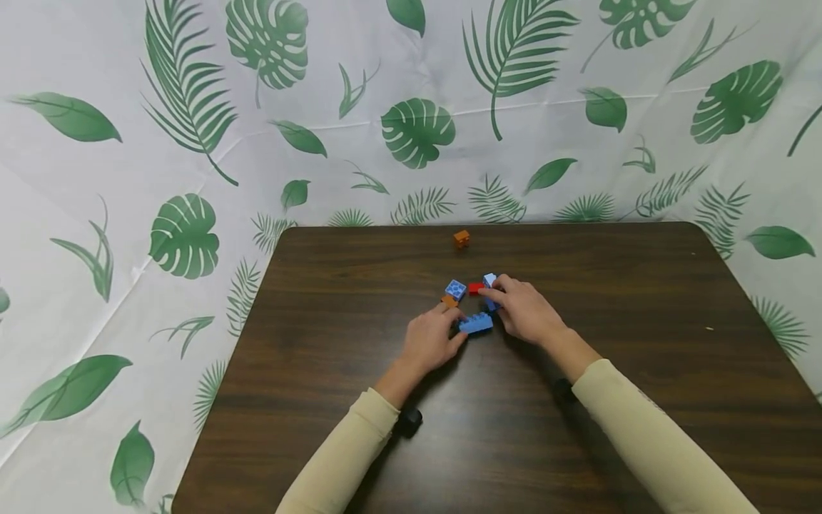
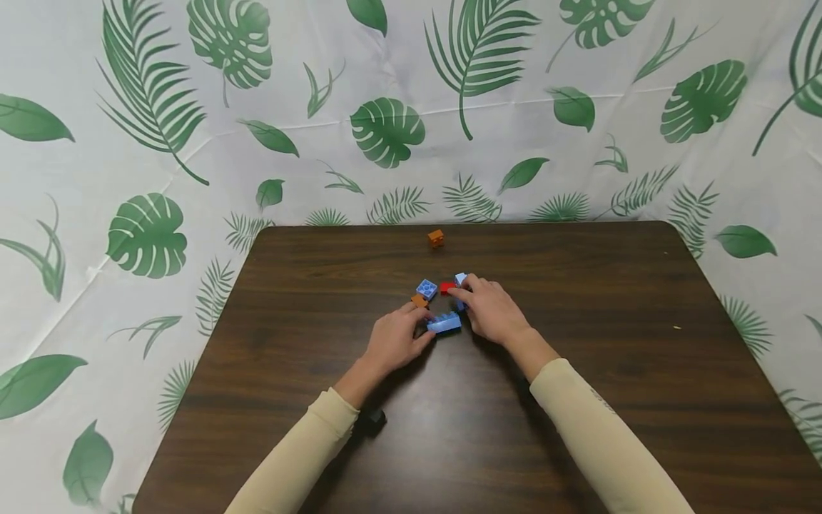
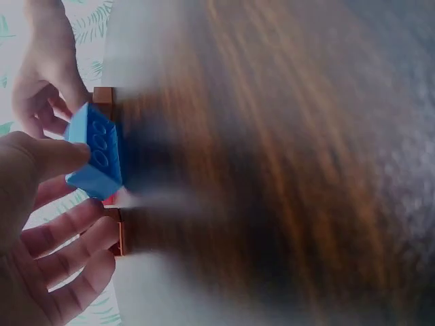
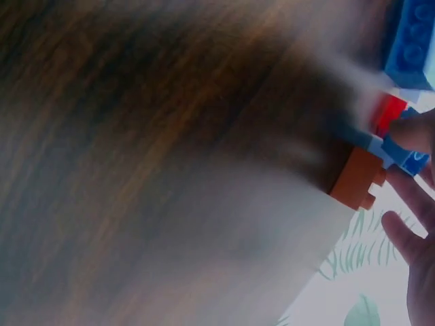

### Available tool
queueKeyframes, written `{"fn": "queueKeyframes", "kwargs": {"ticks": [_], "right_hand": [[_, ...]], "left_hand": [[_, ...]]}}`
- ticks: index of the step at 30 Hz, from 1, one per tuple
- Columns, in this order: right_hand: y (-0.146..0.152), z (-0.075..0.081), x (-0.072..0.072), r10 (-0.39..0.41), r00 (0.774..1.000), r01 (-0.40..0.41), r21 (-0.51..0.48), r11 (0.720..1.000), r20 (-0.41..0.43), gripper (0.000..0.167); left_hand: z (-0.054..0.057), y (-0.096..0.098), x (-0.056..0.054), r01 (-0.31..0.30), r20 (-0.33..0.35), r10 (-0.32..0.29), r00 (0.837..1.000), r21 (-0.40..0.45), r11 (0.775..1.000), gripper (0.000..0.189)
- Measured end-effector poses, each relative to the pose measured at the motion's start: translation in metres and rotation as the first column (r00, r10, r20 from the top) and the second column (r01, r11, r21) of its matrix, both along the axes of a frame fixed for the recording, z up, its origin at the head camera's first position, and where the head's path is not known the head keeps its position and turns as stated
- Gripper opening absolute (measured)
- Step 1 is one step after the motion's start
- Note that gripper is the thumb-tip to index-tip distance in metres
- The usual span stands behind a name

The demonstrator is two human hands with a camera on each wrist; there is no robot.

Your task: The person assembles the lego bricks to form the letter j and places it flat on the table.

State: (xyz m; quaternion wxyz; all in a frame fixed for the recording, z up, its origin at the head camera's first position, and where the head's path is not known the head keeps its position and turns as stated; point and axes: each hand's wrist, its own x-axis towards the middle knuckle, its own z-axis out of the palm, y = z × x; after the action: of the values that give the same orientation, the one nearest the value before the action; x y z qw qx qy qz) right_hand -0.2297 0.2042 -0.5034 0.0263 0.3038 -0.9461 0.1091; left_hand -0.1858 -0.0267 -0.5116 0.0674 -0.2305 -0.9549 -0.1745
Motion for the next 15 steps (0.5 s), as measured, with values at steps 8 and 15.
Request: {"fn": "queueKeyframes", "kwargs": {"ticks": [8, 15], "right_hand": [[0.006, 0.012, 0.004, -0.114, 0.993, 0.110, -0.083, 0.991, -0.040, 0.041], [0.011, 0.017, 0.011, -0.189, 0.982, 0.191, -0.174, 0.966, 0.031, 0.046]], "left_hand": [[0.001, -0.003, -0.002, 0.020, 0.010, -0.020, 1.000, 0.023, 1.000, 0.021], [0.009, -0.010, -0.012, -0.021, -0.069, 0.027, 0.997, 0.087, 0.996, 0.025]]}}
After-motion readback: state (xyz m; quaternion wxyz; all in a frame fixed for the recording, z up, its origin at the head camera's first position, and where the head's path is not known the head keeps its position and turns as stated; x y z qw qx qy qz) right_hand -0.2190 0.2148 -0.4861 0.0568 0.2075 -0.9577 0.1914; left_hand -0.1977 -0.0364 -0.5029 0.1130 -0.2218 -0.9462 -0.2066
